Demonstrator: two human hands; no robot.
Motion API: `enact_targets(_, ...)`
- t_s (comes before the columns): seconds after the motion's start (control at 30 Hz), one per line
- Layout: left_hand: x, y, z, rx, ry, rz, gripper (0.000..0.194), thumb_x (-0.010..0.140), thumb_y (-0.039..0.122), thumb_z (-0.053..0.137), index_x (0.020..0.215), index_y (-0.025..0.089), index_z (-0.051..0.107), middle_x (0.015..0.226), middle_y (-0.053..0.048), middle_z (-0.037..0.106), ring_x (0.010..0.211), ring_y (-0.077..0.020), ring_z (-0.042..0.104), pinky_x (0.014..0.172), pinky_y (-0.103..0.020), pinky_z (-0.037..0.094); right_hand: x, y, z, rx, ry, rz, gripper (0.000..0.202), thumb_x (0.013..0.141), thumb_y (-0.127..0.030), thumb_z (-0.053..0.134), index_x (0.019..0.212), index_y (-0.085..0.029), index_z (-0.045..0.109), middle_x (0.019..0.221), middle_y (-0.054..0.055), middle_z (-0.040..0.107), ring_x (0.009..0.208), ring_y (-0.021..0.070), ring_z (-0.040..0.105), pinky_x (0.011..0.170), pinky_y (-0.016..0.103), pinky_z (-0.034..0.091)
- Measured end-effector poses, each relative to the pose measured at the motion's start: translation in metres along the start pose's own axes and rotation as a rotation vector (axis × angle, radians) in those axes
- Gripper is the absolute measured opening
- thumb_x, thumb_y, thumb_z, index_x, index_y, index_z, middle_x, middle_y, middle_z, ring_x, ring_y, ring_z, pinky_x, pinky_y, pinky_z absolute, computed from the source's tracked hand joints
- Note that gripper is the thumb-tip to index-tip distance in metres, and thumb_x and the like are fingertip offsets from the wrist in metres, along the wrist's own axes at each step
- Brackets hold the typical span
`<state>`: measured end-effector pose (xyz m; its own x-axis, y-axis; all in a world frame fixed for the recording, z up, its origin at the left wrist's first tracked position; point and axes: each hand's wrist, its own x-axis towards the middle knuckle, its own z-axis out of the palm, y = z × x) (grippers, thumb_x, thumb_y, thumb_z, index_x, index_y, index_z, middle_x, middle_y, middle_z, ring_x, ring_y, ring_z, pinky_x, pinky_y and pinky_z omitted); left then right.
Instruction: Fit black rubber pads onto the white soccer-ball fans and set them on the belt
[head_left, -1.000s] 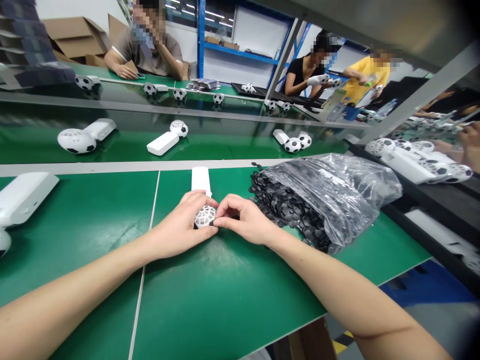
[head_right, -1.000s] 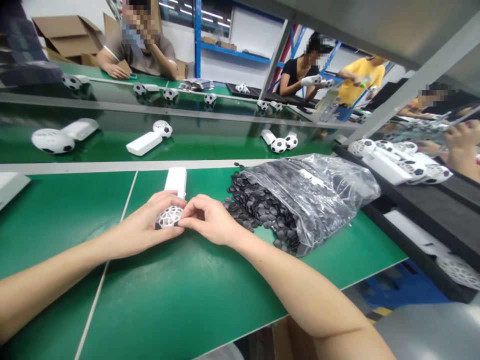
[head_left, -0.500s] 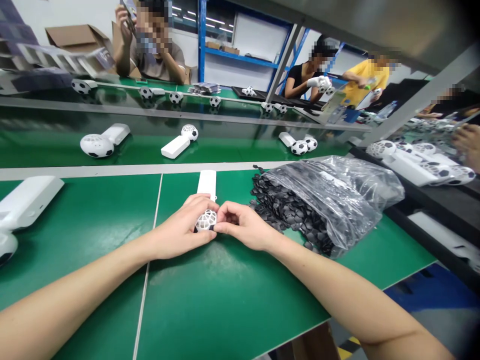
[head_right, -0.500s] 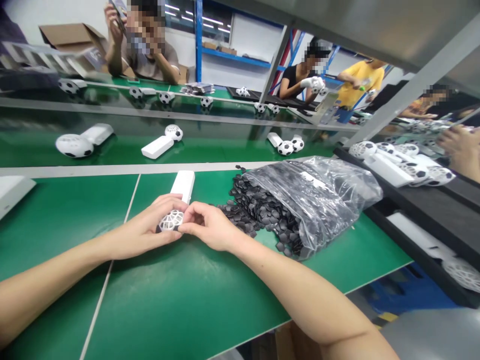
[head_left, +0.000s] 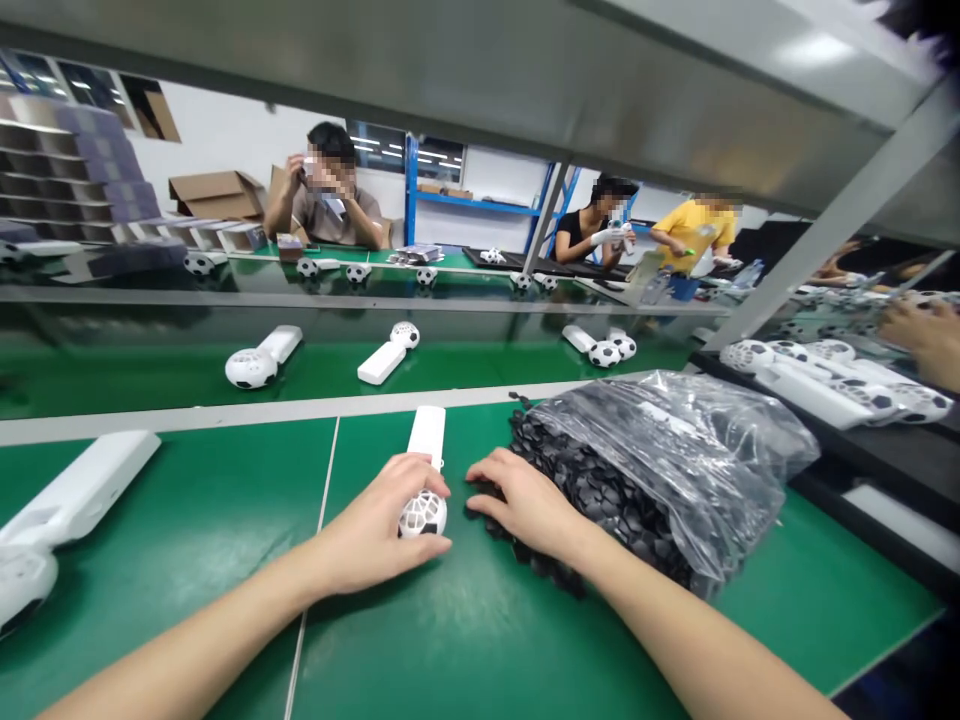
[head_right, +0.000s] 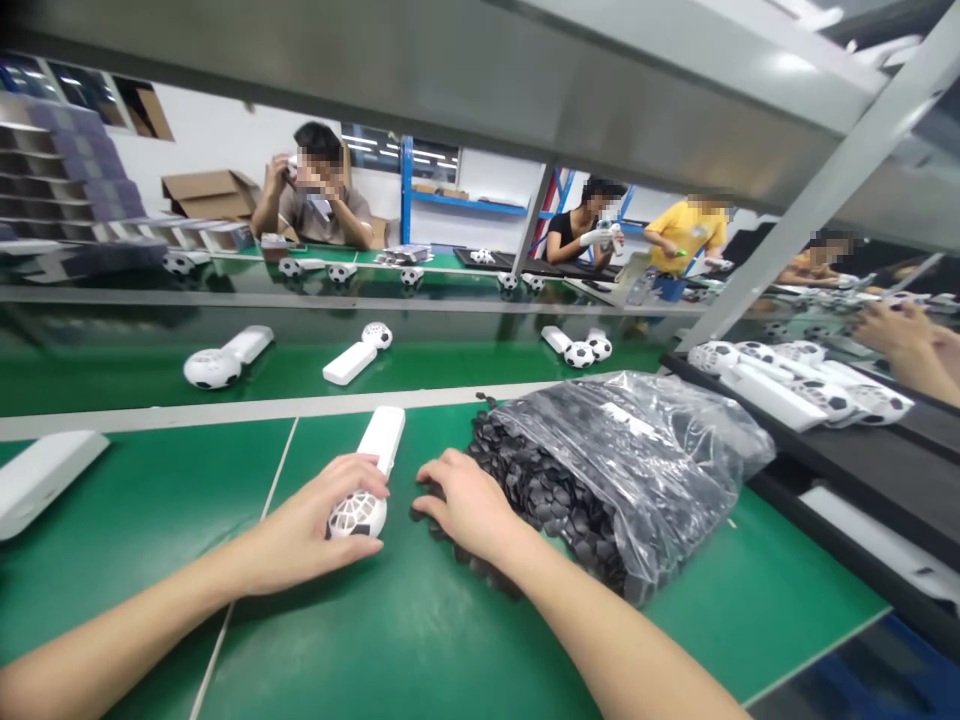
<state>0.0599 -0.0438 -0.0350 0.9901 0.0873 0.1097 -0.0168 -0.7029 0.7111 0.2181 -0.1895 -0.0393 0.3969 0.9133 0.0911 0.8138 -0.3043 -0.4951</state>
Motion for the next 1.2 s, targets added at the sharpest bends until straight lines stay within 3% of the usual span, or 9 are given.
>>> enact_targets(0.2, -0.003, 0.002, -0.002, 0.024, 0.114, -0.171, 0.048, 0.062, 0.028, 0.066, 0.105, 0.023, 0.045, 0.114, -0.007, 0.038, 0.113, -0.0279, 0.039, 0.096, -0.047, 0.038, -0.003, -0.005, 0.001, -0.106, -0.072, 0.046, 0.012, 0.083, -0.013, 0.056, 0.088, -0.019, 0.065, 0.093, 0.005, 0.057, 0.088, 0.0176, 0.056, 0.077, 0.026, 0.043)
enact_targets(0.4, -0.006, 0.006, -0.012, -0.097, -0.071, -0.156, 0.049, 0.063, 0.016, 0.057, 0.110, 0.026, 0.047, 0.114, -0.004, 0.038, 0.099, -0.0206, 0.050, 0.084, -0.036, 0.045, 0.001, 0.003, -0.001, -0.094, -0.053, 0.080, 0.014, 0.081, -0.012, 0.058, 0.093, -0.016, 0.062, 0.089, 0.006, 0.059, 0.082, 0.0174, 0.057, 0.074, 0.027, 0.043)
enact_targets(0.5, -0.006, 0.007, -0.013, -0.058, -0.054, -0.194, 0.049, 0.064, 0.020, 0.059, 0.111, 0.025, 0.047, 0.116, -0.005, 0.037, 0.101, -0.0225, 0.049, 0.084, -0.036, 0.045, 0.000, 0.005, -0.006, -0.110, -0.092, 0.079, 0.006, 0.080, -0.013, 0.060, 0.086, -0.015, 0.063, 0.085, 0.006, 0.059, 0.077, 0.0169, 0.057, 0.072, 0.027, 0.043)
enact_targets(0.6, -0.005, 0.005, -0.011, -0.008, -0.032, -0.208, 0.049, 0.066, 0.029, 0.063, 0.113, 0.024, 0.048, 0.112, -0.005, 0.040, 0.101, -0.0245, 0.048, 0.087, -0.040, 0.043, -0.002, 0.006, -0.010, -0.088, -0.138, 0.036, 0.012, 0.078, -0.011, 0.062, 0.089, -0.015, 0.064, 0.088, 0.006, 0.059, 0.076, 0.0155, 0.056, 0.073, 0.026, 0.043)
enact_targets(0.87, -0.003, 0.005, -0.013, -0.013, -0.076, -0.226, 0.047, 0.069, 0.032, 0.060, 0.114, 0.026, 0.045, 0.114, -0.004, 0.038, 0.096, -0.0226, 0.050, 0.080, -0.036, 0.045, -0.003, 0.010, -0.016, -0.137, -0.191, -0.004, 0.008, 0.077, -0.008, 0.061, 0.079, -0.016, 0.062, 0.080, 0.004, 0.057, 0.075, 0.0147, 0.053, 0.068, 0.025, 0.040)
enact_targets(0.97, -0.004, 0.004, -0.015, -0.028, -0.116, -0.211, 0.047, 0.070, 0.029, 0.058, 0.115, 0.027, 0.045, 0.113, -0.004, 0.038, 0.089, -0.0201, 0.052, 0.073, -0.032, 0.046, -0.005, 0.005, -0.021, -0.023, -0.146, -0.003, 0.008, 0.080, -0.010, 0.058, 0.080, -0.018, 0.060, 0.071, 0.000, 0.057, 0.066, 0.0119, 0.051, 0.063, 0.024, 0.038)
enact_targets(1.07, -0.003, 0.001, -0.016, -0.076, -0.151, -0.173, 0.046, 0.070, 0.024, 0.057, 0.114, 0.027, 0.045, 0.112, -0.003, 0.038, 0.088, -0.0183, 0.053, 0.071, -0.029, 0.046, -0.009, -0.004, -0.021, 0.286, -0.090, -0.014, 0.009, 0.084, -0.016, 0.054, 0.091, -0.019, 0.058, 0.064, -0.004, 0.055, 0.056, 0.0091, 0.049, 0.057, 0.022, 0.039)
enact_targets(1.2, -0.002, -0.004, -0.018, -0.123, -0.168, -0.131, 0.048, 0.069, 0.019, 0.055, 0.115, 0.028, 0.045, 0.114, -0.002, 0.039, 0.091, -0.0182, 0.053, 0.074, -0.029, 0.046, -0.013, -0.015, -0.014, 0.639, -0.167, -0.056, 0.011, 0.083, -0.017, 0.054, 0.092, -0.017, 0.060, 0.074, -0.001, 0.059, 0.058, 0.0089, 0.054, 0.053, 0.020, 0.045)
